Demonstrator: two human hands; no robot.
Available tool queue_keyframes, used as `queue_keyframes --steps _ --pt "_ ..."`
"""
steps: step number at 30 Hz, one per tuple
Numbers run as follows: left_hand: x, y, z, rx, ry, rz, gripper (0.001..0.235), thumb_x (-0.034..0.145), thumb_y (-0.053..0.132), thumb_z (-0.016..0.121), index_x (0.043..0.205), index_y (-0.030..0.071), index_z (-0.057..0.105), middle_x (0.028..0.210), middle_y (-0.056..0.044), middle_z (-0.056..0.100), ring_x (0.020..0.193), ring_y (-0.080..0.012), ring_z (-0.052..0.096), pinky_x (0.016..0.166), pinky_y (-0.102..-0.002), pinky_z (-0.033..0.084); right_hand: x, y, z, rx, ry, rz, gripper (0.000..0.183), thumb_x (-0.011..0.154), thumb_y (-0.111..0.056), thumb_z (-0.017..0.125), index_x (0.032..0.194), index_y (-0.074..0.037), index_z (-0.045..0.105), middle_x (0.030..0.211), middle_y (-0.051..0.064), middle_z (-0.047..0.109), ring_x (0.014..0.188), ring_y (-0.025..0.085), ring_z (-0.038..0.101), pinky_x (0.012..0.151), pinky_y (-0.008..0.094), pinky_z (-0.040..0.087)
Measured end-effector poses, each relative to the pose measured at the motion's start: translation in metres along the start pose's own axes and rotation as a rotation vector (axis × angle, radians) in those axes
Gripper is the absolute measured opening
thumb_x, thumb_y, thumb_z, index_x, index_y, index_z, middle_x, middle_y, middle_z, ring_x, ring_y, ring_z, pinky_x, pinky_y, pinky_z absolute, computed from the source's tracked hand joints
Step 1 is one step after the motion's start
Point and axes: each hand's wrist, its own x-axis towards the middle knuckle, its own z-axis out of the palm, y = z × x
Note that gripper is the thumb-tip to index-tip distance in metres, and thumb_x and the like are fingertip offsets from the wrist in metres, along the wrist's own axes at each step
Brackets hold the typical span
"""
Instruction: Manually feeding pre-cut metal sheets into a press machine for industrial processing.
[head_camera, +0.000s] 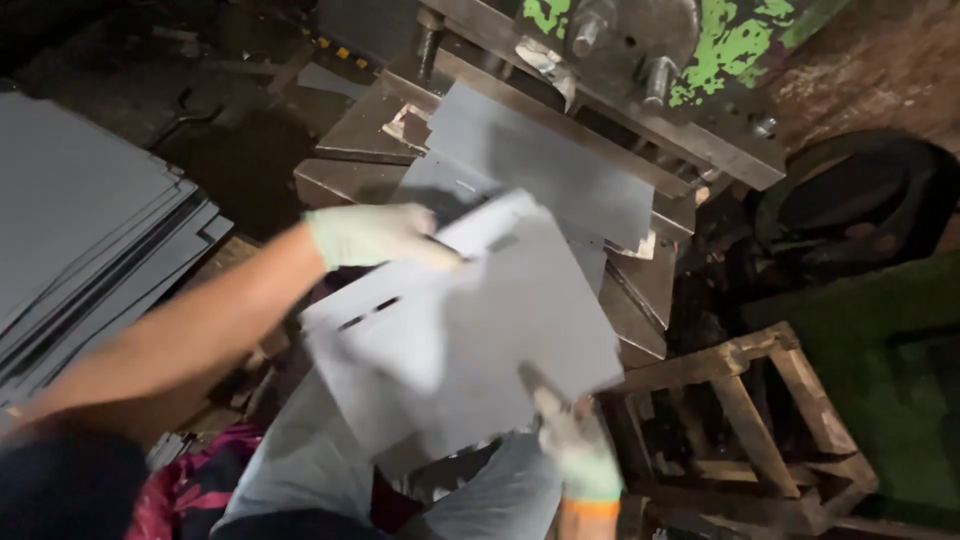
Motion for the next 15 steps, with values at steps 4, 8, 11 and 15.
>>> queue_keyframes --steps 4,8,11,15 --pt "-0.066 -0.006 -0.013 -0.389 0.226 0.017 0.038 0.087 0.028 0.070 0.102 -0.006 0.077 0.077 -0.007 0.076 0.062 -0.0122 0.068 0.053 -0.026 0.053 0.078 -0.126 0.072 0.018 0.005 -0.008 0.065 0.103 -0.049 0.038 0.156 -0.012 0.039 0.146 0.013 0.058 0.119 0.017 0.061 0.100 0.031 0.052" --pt "-0.089 0.000 0.006 -1.045 0.730 -0.013 0.024 0.096 0.022 0.068 0.103 0.000 0.074 0.079 -0.001 0.073 0.063 -0.0106 0.065 0.050 -0.025 0.047 0.197 -0.077 0.022 0.268 -0.046 -0.161 0.055 0.106 -0.043 0.043 0.146 -0.006 0.050 0.128 0.020 0.067 0.100 0.023 0.069 0.094 0.035 0.060" --pt "-0.066 -0.012 0.020 -1.044 0.829 -0.019 0.028 0.105 0.029 0.073 0.106 0.001 0.077 0.073 -0.004 0.063 0.055 -0.0142 0.055 0.043 -0.027 0.035 0.187 -0.050 0.026 0.369 0.029 -0.189 0.044 0.104 -0.032 0.052 0.130 0.003 0.054 0.117 0.014 0.067 0.096 0.021 0.069 0.086 0.034 0.056" --pt "0.033 0.014 0.030 -1.351 0.882 0.110 0.020 0.091 0.018 0.074 0.095 0.006 0.058 0.076 0.001 0.055 0.063 -0.0136 0.053 0.056 -0.032 0.050 0.129 0.048 0.032 0.221 0.261 -0.098 0.058 0.119 -0.034 0.057 0.110 0.022 0.046 0.088 0.014 0.050 0.073 0.027 0.055 0.060 0.038 0.044"
